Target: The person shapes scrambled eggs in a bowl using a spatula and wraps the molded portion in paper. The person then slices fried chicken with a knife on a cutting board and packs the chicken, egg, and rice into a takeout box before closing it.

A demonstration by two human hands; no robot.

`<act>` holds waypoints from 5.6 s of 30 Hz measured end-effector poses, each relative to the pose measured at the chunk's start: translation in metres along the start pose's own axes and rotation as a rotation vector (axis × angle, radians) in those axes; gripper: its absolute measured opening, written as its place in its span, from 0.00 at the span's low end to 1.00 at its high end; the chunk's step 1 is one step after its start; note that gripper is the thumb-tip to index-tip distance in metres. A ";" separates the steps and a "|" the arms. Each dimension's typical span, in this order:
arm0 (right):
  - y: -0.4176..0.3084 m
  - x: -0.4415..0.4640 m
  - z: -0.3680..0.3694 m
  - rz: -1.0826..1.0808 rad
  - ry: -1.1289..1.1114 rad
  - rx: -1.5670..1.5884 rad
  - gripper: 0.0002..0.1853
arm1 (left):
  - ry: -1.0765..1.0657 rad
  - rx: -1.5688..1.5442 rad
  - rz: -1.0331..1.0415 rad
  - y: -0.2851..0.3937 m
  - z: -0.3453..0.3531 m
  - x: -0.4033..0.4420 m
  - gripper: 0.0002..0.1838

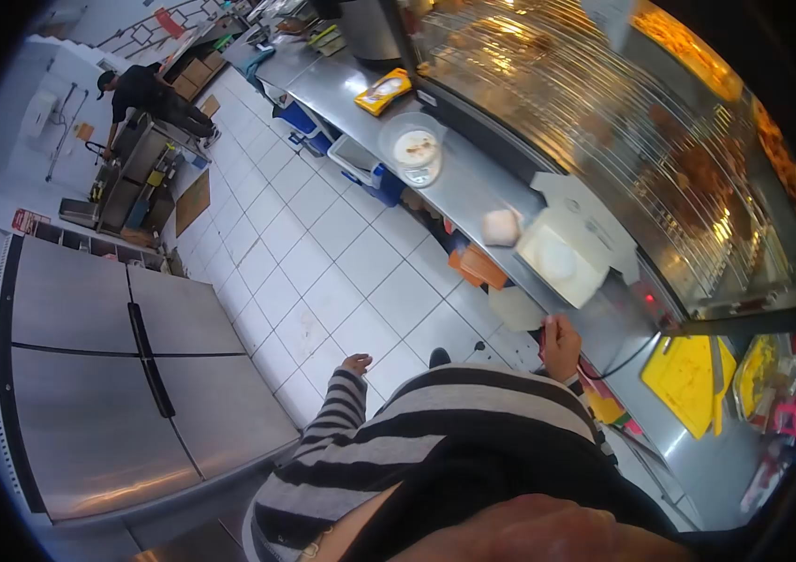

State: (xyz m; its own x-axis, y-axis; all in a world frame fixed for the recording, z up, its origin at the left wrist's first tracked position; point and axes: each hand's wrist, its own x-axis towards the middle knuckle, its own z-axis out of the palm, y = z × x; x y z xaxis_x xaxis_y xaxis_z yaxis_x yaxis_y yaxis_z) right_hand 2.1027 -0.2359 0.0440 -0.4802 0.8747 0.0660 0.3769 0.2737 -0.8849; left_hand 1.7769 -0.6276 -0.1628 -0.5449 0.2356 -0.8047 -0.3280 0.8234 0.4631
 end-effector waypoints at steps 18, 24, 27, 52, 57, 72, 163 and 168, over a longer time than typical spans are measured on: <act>0.043 -0.021 0.172 0.188 -0.632 -0.539 0.14 | 0.155 -0.427 -0.309 -0.171 -0.109 0.017 0.32; -0.094 0.121 0.246 -0.123 -0.601 0.108 0.13 | 0.101 -0.458 -0.276 -0.145 -0.125 0.050 0.33; -0.189 0.222 0.278 -0.257 -0.530 0.100 0.13 | 0.101 -0.417 -0.240 -0.116 -0.146 0.065 0.31; -0.168 0.591 0.479 -0.040 -0.189 -0.358 0.08 | 0.383 0.203 1.263 0.540 -0.250 0.215 0.23; -0.168 0.569 0.480 0.002 -0.070 -0.103 0.13 | 0.122 0.532 1.401 0.651 -0.203 0.234 0.52; -0.342 0.471 0.425 0.277 0.797 0.669 0.21 | -0.030 0.697 1.553 0.748 -0.148 0.303 0.47; -0.299 -0.054 0.539 0.645 1.226 1.323 0.16 | -1.712 -0.184 -0.169 0.400 -0.215 0.051 0.09; -0.312 -0.046 0.540 0.612 1.384 1.136 0.10 | -1.118 0.021 -0.078 0.383 -0.204 0.093 0.10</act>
State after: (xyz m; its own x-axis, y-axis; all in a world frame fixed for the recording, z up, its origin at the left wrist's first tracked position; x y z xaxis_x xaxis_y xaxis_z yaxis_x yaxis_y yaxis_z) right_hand 1.5794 -0.5770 0.0676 0.6045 0.5561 -0.5703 -0.6814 -0.0098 -0.7318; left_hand 1.4433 -0.3957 0.0149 0.4797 0.5053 -0.7173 -0.3121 0.8623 0.3987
